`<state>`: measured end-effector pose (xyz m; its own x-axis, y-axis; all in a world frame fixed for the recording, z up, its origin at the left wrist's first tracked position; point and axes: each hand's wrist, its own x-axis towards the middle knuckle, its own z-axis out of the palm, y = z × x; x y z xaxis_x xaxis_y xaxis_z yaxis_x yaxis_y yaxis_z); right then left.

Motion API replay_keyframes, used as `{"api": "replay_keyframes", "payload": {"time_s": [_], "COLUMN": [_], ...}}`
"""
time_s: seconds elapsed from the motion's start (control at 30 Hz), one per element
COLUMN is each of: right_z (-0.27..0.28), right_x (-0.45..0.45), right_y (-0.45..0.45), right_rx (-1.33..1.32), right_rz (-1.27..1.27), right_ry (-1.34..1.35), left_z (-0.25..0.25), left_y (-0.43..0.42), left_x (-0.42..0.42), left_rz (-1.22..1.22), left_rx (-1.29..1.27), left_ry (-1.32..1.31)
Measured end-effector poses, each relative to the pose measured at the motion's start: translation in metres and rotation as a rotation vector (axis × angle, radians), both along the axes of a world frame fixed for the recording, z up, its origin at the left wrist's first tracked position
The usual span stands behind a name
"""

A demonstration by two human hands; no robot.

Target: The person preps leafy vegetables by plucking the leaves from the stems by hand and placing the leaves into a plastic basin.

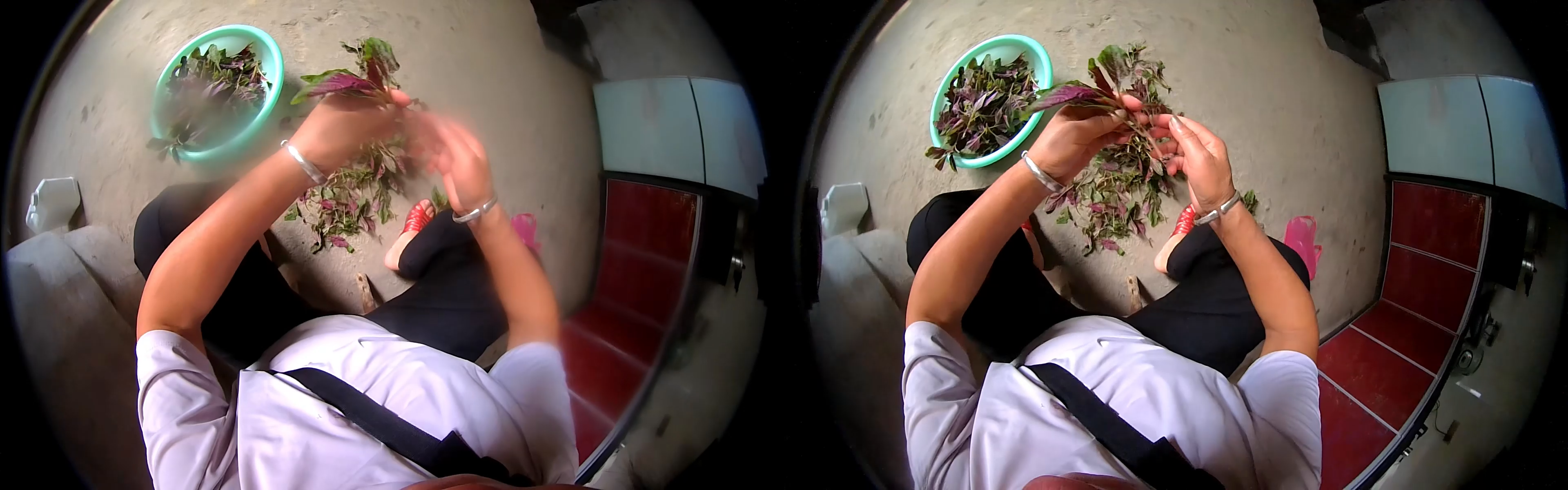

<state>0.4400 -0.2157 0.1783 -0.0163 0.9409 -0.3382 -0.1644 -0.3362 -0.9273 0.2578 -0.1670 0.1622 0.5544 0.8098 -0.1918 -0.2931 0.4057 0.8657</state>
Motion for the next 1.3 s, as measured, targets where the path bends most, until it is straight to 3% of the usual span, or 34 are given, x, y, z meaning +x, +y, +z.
{"api": "replay_keyframes", "payload": {"time_s": [0.13, 0.17, 0.27, 0.4, 0.43, 0.63, 0.8, 0.83, 0.93, 0.97, 1.07, 1.2, 1.3], "right_z": [-0.002, -0.001, 0.010, 0.007, 0.006, 0.007, 0.006, 0.005, -0.023, -0.021, -0.017, -0.018, 0.009], "right_x": [-0.002, -0.001, -0.006, -0.007, -0.007, -0.009, 0.001, 0.007, 0.022, 0.022, 0.013, 0.004, -0.007], "right_y": [0.003, 0.004, 0.004, 0.001, 0.000, -0.001, 0.004, 0.004, -0.001, -0.004, -0.012, -0.006, -0.010], "right_rx": [0.038, 0.026, -0.011, -0.007, 0.004, 0.028, -0.065, -0.012, 0.002, 0.170, 0.206, 0.496, 0.446], "right_rz": [0.041, 0.065, 0.058, -0.024, -0.027, -0.040, -0.133, -0.010, 0.440, 0.649, 0.680, 0.273, 0.307], "right_ry": [0.127, 0.166, 0.213, 0.216, 0.209, 0.174, 0.142, 0.013, -0.440, -0.823, -1.038, -0.643, -0.644], "left_z": [0.020, 0.004, -0.003, 0.011, -0.003, -0.015, -0.012, -0.009, 0.013, 0.004, -0.010, 0.001, -0.013], "left_y": [-0.003, -0.003, -0.003, -0.006, -0.005, -0.003, -0.005, -0.006, -0.004, -0.001, 0.005, -0.003, -0.003], "left_x": [0.003, 0.000, 0.001, 0.004, 0.002, 0.004, 0.003, 0.003, 0.000, -0.002, -0.006, -0.003, -0.001], "left_rz": [-0.080, -0.113, -0.170, -0.223, -0.217, -0.219, -0.234, -0.202, -0.067, 0.029, -0.020, -0.038, 0.043], "left_rx": [-0.039, -0.100, -0.084, 0.033, 0.036, -0.008, 0.259, 0.339, 0.242, 0.266, 0.715, 0.488, 0.611], "left_ry": [0.272, -0.062, -0.068, 0.171, -0.001, 0.049, 0.049, 0.064, 0.183, 0.231, 0.315, 0.355, 0.299]}}
